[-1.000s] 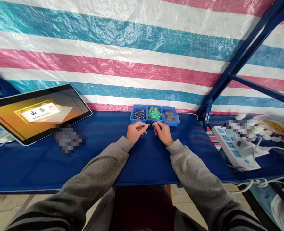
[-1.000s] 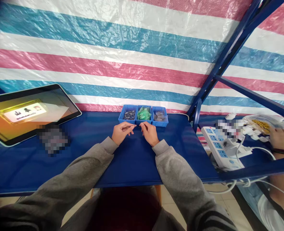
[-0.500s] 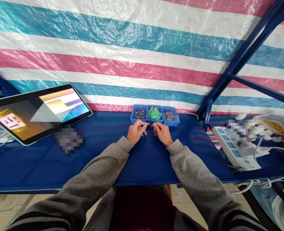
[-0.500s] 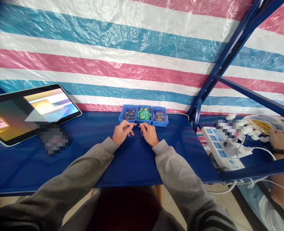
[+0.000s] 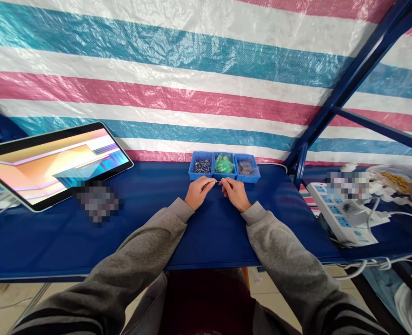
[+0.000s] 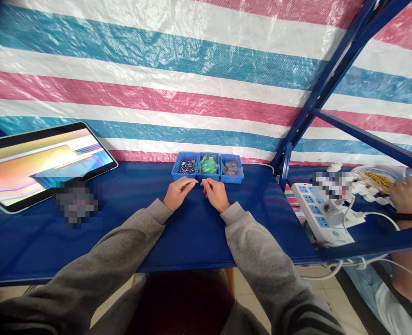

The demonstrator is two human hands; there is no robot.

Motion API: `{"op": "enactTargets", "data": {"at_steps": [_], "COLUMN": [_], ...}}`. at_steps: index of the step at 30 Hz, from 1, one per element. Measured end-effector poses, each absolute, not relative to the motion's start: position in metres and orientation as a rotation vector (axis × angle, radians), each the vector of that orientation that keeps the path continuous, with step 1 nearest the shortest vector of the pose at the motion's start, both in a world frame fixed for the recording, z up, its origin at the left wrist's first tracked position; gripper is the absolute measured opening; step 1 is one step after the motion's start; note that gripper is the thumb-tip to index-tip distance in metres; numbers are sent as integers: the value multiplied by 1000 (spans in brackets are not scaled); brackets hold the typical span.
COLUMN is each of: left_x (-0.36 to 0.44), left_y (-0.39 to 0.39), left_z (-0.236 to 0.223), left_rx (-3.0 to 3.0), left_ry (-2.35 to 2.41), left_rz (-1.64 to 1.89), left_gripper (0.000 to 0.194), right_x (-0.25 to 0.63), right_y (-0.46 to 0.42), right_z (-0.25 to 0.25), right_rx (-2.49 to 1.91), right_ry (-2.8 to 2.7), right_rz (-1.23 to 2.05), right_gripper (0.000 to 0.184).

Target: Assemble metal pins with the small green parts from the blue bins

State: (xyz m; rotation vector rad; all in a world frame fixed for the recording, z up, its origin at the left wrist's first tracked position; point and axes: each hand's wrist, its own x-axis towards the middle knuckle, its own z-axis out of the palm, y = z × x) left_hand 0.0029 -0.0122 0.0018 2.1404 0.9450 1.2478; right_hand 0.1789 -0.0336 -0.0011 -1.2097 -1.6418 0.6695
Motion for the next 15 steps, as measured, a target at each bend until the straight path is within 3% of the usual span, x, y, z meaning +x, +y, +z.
{"op": "enactTargets", "data": {"at_steps": [15], "left_x": [3], "left_y": [-14], "left_z": [-1], "left_rx": [1901], "left_ry": [964], "left_rz": [1130], "left_gripper": [27], "right_x": [176], "right_y": [-36], "right_z": [-1], "right_rx": [-1062], "right_ry": [-1675], "right_rz": [778], "right_gripper": [32]}}
